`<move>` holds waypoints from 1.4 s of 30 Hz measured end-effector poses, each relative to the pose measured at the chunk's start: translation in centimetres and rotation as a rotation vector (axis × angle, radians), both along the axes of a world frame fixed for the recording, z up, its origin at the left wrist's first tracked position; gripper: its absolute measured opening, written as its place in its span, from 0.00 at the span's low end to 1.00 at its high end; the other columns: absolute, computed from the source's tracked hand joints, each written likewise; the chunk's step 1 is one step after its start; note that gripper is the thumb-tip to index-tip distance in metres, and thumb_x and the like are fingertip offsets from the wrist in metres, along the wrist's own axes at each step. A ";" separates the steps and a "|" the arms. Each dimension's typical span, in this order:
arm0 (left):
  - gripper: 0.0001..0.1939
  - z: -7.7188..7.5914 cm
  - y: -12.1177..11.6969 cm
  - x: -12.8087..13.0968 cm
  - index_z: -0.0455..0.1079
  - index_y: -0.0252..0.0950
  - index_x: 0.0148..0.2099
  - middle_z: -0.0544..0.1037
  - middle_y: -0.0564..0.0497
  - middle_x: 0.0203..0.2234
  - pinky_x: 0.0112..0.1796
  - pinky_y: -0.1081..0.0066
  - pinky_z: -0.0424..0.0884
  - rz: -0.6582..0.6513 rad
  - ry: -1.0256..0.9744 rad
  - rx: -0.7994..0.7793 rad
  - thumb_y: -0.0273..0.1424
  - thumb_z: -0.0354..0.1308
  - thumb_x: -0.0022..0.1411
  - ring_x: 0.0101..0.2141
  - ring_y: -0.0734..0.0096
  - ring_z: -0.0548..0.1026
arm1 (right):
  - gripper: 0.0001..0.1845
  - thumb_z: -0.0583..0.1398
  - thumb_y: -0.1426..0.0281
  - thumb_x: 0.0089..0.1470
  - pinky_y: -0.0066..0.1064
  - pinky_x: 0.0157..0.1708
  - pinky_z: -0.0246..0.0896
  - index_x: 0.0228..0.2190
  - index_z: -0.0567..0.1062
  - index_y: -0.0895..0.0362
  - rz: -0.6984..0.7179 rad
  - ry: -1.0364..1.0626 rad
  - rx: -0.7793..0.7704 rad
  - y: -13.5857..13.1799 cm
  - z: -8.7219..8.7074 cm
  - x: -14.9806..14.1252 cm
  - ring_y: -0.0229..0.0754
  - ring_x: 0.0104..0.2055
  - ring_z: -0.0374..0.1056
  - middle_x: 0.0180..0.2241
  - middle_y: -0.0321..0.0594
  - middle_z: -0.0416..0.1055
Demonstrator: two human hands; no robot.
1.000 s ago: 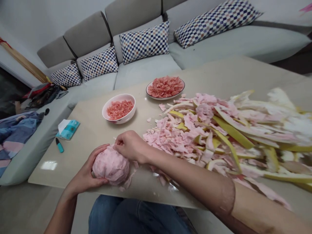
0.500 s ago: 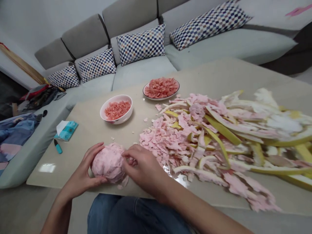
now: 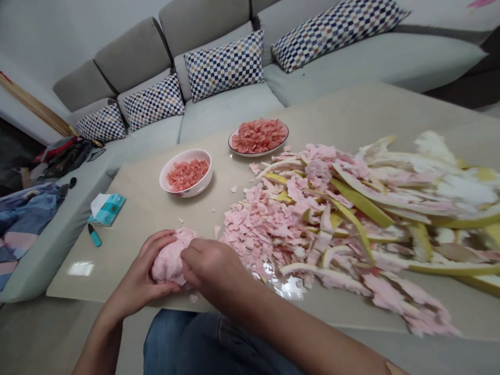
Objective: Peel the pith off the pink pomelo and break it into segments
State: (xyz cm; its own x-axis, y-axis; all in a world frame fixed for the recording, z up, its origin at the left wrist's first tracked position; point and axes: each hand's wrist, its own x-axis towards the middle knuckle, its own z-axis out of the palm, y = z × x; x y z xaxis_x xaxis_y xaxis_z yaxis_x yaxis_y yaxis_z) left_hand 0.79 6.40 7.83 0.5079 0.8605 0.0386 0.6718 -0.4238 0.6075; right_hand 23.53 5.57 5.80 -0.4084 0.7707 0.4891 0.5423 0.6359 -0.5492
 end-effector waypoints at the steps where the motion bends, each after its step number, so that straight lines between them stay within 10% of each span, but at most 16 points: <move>1: 0.41 0.0 0.0 -0.1 0.58 0.51 0.65 0.58 0.44 0.65 0.63 0.47 0.56 -0.005 -0.002 0.000 0.42 0.71 0.52 0.65 0.48 0.57 | 0.11 0.55 0.76 0.58 0.30 0.31 0.61 0.30 0.77 0.58 -0.039 0.032 -0.025 0.3 0.0 0.3 0.40 0.31 0.69 0.28 0.41 0.74; 11: 0.31 -0.2 0.4 -1.3 0.68 0.49 0.55 0.57 0.44 0.64 0.61 0.47 0.58 -0.051 -0.117 -0.034 0.54 0.65 0.52 0.64 0.48 0.59 | 0.13 0.54 0.74 0.61 0.46 0.48 0.68 0.36 0.80 0.61 -0.432 -0.055 0.135 1.1 -3.0 6.0 0.55 0.49 0.72 0.47 0.55 0.76; 16: 0.24 0.7 -1.2 -0.2 0.66 0.50 0.56 0.60 0.46 0.64 0.62 0.46 0.57 -0.013 0.036 0.019 0.42 0.65 0.59 0.66 0.50 0.54 | 0.14 0.53 0.73 0.63 0.39 0.34 0.70 0.41 0.79 0.61 -0.411 -0.056 0.044 -0.6 -3.3 5.0 0.50 0.35 0.75 0.32 0.47 0.79; 27: 0.37 -0.7 -2.8 0.7 0.56 0.50 0.64 0.55 0.42 0.65 0.58 0.47 0.66 0.115 0.164 0.155 0.43 0.67 0.56 0.64 0.47 0.59 | 0.10 0.62 0.76 0.55 0.26 0.36 0.67 0.38 0.81 0.56 -0.087 0.434 -0.543 0.0 -1.9 2.4 0.37 0.36 0.73 0.38 0.40 0.78; 42: 0.34 -1.4 -5.0 1.8 0.63 0.40 0.61 0.60 0.38 0.62 0.57 0.47 0.62 -0.112 0.295 0.539 0.39 0.68 0.55 0.63 0.40 0.56 | 0.08 0.63 0.69 0.57 0.31 0.32 0.58 0.37 0.81 0.58 0.052 -0.503 -0.522 0.9 3.7 2.5 0.47 0.37 0.74 0.37 0.46 0.79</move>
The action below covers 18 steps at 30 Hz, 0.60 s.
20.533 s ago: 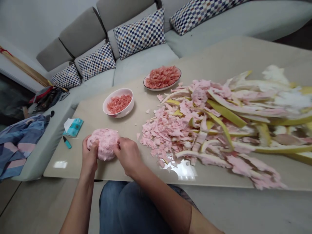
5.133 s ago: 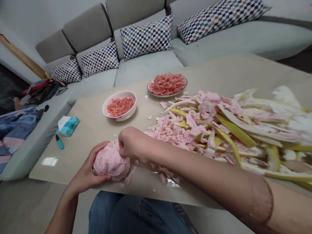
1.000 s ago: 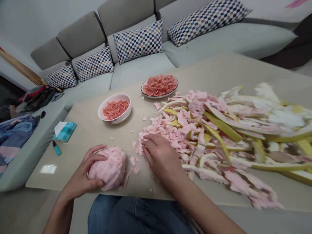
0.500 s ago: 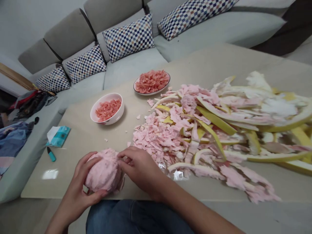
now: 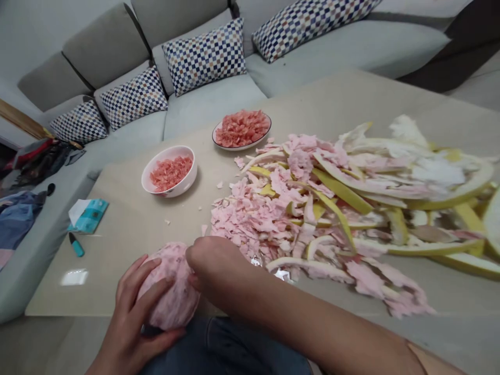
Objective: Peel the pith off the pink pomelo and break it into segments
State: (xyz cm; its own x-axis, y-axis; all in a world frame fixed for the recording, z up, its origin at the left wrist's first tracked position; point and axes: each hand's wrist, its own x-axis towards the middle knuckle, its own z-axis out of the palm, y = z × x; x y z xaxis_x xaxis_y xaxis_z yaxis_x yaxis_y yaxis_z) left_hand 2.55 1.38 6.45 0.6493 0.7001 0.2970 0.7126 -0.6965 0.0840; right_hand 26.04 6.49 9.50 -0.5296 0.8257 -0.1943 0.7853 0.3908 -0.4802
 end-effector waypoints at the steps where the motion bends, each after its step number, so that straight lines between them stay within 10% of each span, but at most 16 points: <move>1: 0.33 0.0 0.1 0.0 0.63 0.40 0.61 0.60 0.38 0.61 0.57 0.46 0.62 -0.006 0.000 -0.002 0.39 0.68 0.55 0.63 0.40 0.56 | 0.09 0.62 0.70 0.58 0.31 0.32 0.58 0.37 0.81 0.59 0.006 -0.036 -0.008 -0.1 -0.1 -0.2 0.47 0.37 0.74 0.37 0.47 0.79; 18: 0.34 -0.2 -0.2 -1.0 0.61 0.45 0.61 0.59 0.41 0.62 0.59 0.44 0.61 0.022 -0.078 -0.050 0.41 0.69 0.55 0.65 0.42 0.55 | 0.06 0.60 0.77 0.49 0.29 0.29 0.53 0.27 0.77 0.59 -0.313 0.373 0.202 -0.2 -4.5 -0.3 0.40 0.29 0.67 0.27 0.41 0.75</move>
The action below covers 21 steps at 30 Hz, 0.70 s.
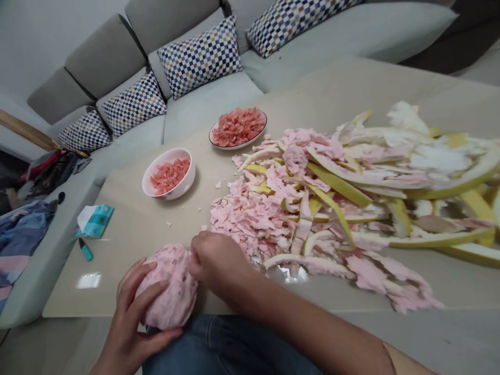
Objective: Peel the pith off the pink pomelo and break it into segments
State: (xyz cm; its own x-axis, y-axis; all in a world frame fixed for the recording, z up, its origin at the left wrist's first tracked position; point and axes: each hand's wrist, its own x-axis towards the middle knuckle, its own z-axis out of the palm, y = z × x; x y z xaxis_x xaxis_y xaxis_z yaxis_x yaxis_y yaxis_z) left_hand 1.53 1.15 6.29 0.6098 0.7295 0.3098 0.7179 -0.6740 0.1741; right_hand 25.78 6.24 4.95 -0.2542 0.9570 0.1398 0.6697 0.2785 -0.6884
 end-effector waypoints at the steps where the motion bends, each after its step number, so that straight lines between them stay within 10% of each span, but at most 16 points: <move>1: 0.34 -0.2 -0.1 -0.3 0.61 0.46 0.61 0.59 0.41 0.62 0.59 0.44 0.61 0.000 -0.013 -0.008 0.41 0.69 0.55 0.65 0.42 0.55 | 0.06 0.60 0.78 0.49 0.29 0.29 0.54 0.26 0.77 0.59 -0.029 0.042 0.002 0.2 0.0 0.4 0.39 0.28 0.67 0.26 0.40 0.75; 14: 0.39 -1.6 0.3 -2.5 0.59 0.48 0.62 0.58 0.41 0.63 0.57 0.45 0.65 0.263 -0.276 -0.156 0.55 0.64 0.53 0.63 0.45 0.61 | 0.10 0.56 0.74 0.59 0.32 0.36 0.65 0.32 0.79 0.57 0.026 0.117 0.121 -0.2 0.7 2.6 0.43 0.35 0.72 0.31 0.42 0.76; 21: 0.32 -0.9 0.9 -1.6 0.60 0.48 0.62 0.59 0.42 0.62 0.59 0.45 0.63 0.366 -0.263 -0.203 0.44 0.64 0.59 0.63 0.48 0.61 | 0.15 0.58 0.77 0.58 0.40 0.50 0.67 0.45 0.77 0.55 0.070 0.265 0.187 -1.5 -1.4 0.5 0.47 0.49 0.72 0.46 0.47 0.76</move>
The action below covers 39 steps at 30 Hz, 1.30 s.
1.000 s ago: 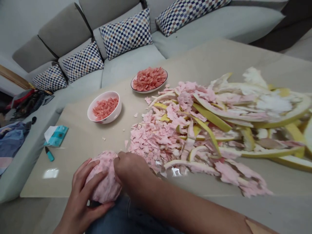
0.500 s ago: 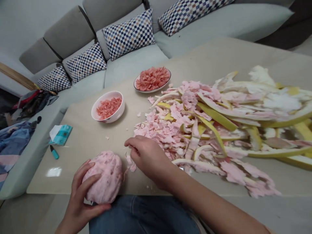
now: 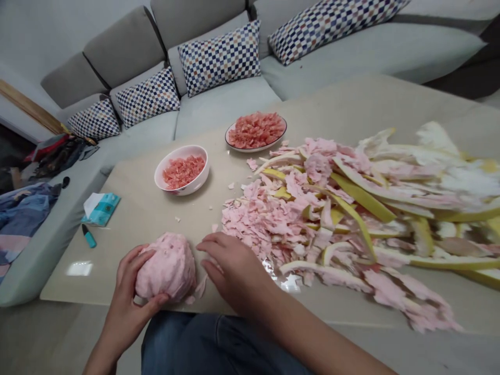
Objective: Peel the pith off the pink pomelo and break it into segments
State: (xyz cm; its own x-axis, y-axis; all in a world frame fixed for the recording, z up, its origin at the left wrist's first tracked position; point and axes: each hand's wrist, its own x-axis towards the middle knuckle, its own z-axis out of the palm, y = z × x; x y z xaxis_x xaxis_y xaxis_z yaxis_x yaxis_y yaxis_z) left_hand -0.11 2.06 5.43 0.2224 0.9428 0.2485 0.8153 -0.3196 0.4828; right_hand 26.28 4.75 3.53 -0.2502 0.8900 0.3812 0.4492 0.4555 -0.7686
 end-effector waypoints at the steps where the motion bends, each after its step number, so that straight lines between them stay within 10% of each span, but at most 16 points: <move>1: 0.32 0.1 0.2 0.0 0.59 0.48 0.63 0.59 0.42 0.62 0.59 0.45 0.63 -0.015 -0.003 -0.007 0.44 0.64 0.58 0.63 0.48 0.61 | 0.16 0.59 0.77 0.57 0.40 0.50 0.67 0.47 0.77 0.55 0.051 0.044 -0.032 -0.1 -0.2 -0.5 0.46 0.49 0.72 0.46 0.46 0.76; 9: 0.35 0.1 0.9 -0.6 0.60 0.49 0.63 0.60 0.41 0.64 0.57 0.46 0.66 -0.102 -0.065 -0.037 0.49 0.65 0.56 0.64 0.45 0.60 | 0.17 0.69 0.79 0.46 0.32 0.43 0.66 0.39 0.78 0.55 0.077 0.290 -0.318 0.4 0.0 -2.6 0.40 0.40 0.72 0.38 0.38 0.76; 25: 0.37 -0.5 0.5 -0.6 0.63 0.47 0.60 0.62 0.41 0.62 0.58 0.45 0.64 -0.068 -0.099 0.030 0.53 0.66 0.53 0.63 0.46 0.62 | 0.06 0.63 0.77 0.40 0.25 0.26 0.53 0.22 0.70 0.56 -0.014 0.200 -0.195 -0.5 0.1 -5.0 0.35 0.25 0.62 0.21 0.31 0.67; 39: 0.42 0.1 1.3 -2.0 0.59 0.50 0.63 0.60 0.42 0.64 0.60 0.46 0.62 -0.138 -0.098 -0.098 0.49 0.70 0.49 0.65 0.46 0.59 | 0.11 0.66 0.79 0.50 0.30 0.43 0.64 0.36 0.75 0.56 0.210 0.221 -0.028 -0.5 -0.7 -3.4 0.41 0.43 0.69 0.39 0.41 0.74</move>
